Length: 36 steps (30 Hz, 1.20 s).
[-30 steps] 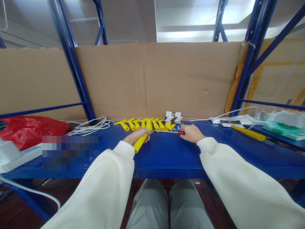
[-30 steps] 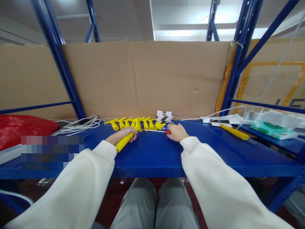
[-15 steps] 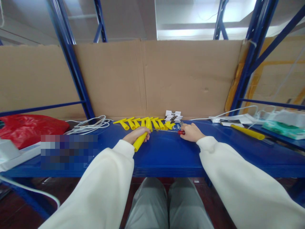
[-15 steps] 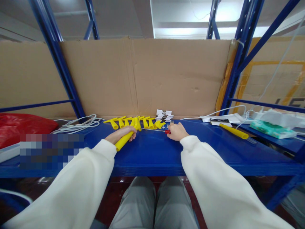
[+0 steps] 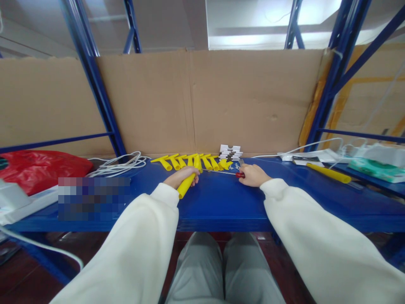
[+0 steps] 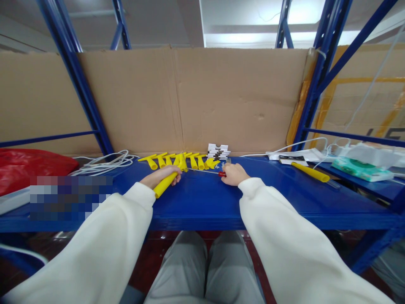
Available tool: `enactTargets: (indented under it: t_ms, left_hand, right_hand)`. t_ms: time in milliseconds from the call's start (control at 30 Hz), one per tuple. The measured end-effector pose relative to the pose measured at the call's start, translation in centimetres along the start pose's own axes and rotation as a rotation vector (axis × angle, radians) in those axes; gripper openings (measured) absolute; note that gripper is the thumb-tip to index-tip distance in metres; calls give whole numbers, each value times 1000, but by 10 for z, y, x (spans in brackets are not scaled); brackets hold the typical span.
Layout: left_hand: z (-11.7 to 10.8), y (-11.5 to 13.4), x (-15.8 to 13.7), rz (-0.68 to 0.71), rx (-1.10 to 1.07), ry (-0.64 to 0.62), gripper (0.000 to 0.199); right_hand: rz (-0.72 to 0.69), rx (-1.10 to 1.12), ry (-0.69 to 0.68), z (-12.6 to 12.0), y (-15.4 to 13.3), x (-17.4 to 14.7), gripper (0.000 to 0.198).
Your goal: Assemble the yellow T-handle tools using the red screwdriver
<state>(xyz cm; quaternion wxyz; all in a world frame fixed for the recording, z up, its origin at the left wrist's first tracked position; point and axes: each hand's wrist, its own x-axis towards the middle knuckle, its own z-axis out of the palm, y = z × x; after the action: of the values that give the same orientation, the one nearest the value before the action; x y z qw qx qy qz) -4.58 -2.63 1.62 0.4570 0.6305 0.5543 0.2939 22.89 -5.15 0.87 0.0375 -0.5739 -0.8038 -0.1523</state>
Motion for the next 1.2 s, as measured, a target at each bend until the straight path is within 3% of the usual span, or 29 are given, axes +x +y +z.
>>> enactTargets:
  t_ms: [100, 400, 700, 933, 1200]
  left_hand:
    - [0, -1, 1, -2, -5, 1, 23]
    - [0, -1, 0, -2, -5, -11, 20]
    - [2, 2, -2, -8, -12, 17, 25]
    - [1, 2, -1, -14, -20, 3, 21]
    - [1, -1, -1, -11, -28, 13, 22]
  right_hand:
    - [-22, -23, 27, -1, 0, 0, 20]
    - [150, 51, -17, -4, -3, -3, 31]
    - [75, 41, -26, -5, -2, -3, 26]
    - [159, 82, -12, -4, -2, -3, 28]
    - [94, 54, 6, -5, -1, -3, 21]
